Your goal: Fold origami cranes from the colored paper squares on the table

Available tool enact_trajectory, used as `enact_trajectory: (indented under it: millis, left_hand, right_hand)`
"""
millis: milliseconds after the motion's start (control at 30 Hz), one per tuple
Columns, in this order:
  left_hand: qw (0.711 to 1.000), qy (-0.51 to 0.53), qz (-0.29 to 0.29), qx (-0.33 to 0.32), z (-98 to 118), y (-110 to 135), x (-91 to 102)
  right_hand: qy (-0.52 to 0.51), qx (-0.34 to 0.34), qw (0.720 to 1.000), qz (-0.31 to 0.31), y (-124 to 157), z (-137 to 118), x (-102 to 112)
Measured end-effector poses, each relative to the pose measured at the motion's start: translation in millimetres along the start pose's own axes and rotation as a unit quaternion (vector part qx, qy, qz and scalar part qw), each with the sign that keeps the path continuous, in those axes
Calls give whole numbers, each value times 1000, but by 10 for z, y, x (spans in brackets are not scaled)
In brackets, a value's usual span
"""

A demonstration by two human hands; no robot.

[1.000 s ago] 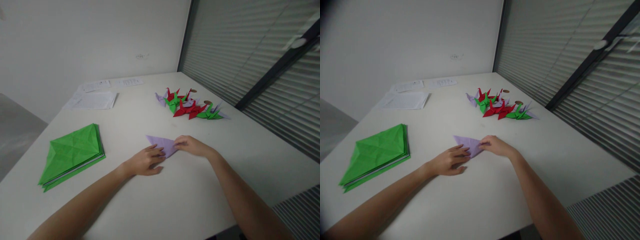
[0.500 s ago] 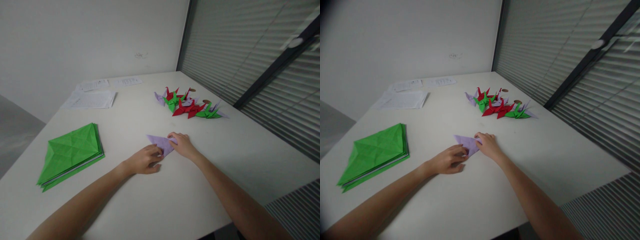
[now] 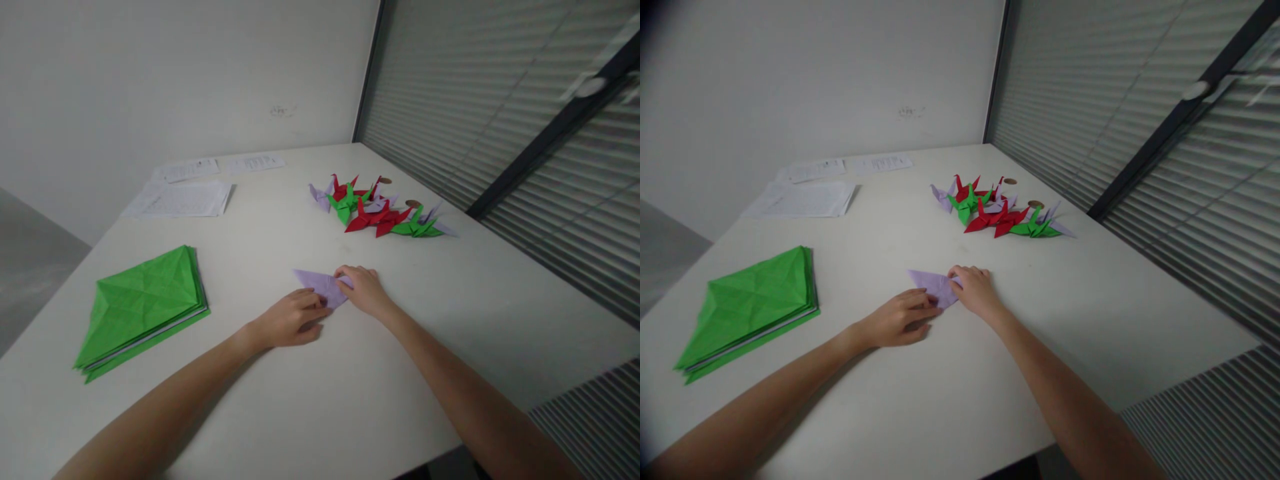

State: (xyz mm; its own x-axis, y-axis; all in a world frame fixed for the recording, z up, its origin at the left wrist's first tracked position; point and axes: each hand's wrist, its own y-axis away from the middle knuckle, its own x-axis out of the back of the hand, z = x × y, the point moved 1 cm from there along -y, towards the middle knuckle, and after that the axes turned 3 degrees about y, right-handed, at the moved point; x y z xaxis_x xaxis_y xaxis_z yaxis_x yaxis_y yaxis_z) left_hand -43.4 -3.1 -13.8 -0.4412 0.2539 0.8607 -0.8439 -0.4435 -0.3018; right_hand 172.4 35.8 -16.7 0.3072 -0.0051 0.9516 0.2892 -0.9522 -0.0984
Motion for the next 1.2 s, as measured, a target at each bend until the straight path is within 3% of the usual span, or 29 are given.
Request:
enact_trajectory:
  millis: [667,1200]
  left_hand:
    - [998,58,24,-11,-25,-37,18]
    - [1000,14,10,-21,-8,-38,14]
  right_hand:
    - [47,0,998,34,33,-78,-17]
    - [70,-3,997,32,40,-101,-16]
